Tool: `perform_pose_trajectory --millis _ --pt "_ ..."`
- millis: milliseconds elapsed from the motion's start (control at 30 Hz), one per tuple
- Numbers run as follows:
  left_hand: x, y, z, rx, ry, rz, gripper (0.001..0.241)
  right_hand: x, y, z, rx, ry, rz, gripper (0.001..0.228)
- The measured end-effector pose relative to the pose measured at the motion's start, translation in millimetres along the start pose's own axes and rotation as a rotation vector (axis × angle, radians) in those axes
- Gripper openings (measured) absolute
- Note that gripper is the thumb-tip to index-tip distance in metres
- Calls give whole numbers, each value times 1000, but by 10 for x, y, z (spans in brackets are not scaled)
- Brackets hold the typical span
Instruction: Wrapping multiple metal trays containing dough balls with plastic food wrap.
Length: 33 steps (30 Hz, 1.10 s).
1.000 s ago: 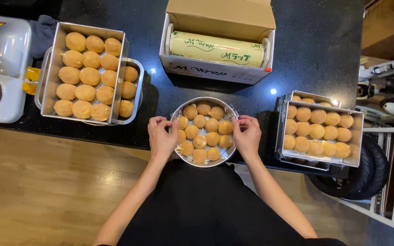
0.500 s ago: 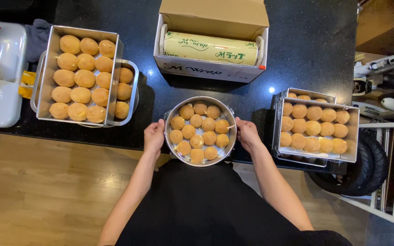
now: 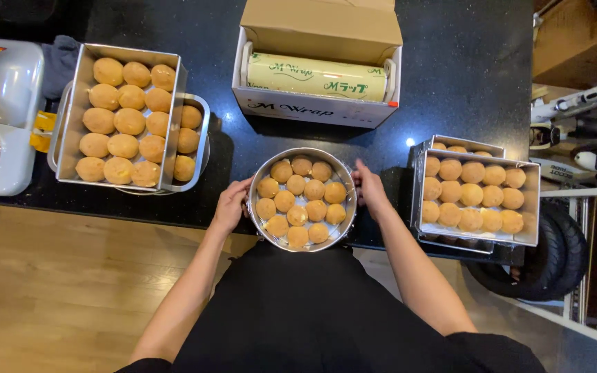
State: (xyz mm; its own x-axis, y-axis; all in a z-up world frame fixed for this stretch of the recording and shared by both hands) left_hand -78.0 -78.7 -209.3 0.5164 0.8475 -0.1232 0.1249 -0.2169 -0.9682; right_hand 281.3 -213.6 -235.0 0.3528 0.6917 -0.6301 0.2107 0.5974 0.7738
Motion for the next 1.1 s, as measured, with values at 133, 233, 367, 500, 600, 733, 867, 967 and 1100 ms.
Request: perform_pose_trajectory --millis 133,233,367,500,600,733,867,967,1100 --pt "-64 -439 -184 332 -44 -24 42 -27 200 -148 -21 38 7 40" --pt "-119 -809 -338 574 -151 -89 37 12 178 -163 31 66 15 37" --pt "-154 -824 -338 592 -221 -40 41 155 -19 -65 54 53 -26 44" --pt "-150 -701 -298 533 -202 -115 41 418 -205 -52 -13 12 69 35" --pt "-152 -606 -287 476 -220 -174 42 188 140 -26 -54 -4 278 17" --pt "-286 -494 -228 391 -264 -204 37 -716 923 -281 -483 8 816 34" --pt "-588 100 -14 16 -330 96 30 -1004 655 -168 -625 -99 956 36" --pt "-826 -37 -191 134 -206 67 23 -891 115 70 -191 -111 554 31" --pt "-969 102 -334 271 -81 122 23 -880 -633 -61 25 -126 349 25"
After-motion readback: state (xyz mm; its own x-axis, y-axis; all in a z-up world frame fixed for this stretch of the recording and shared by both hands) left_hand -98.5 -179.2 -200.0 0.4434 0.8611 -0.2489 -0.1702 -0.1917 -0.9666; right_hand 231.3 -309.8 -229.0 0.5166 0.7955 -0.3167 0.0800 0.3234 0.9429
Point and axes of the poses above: each hand's wrist, its own x-axis towards the middle knuckle, its own z-axis out of the back of the hand, y = z × x, the point moved 10 cm from there along x, towards the middle knuckle, and after that the axes turned 6 degrees about -x, right-handed, at the moved point
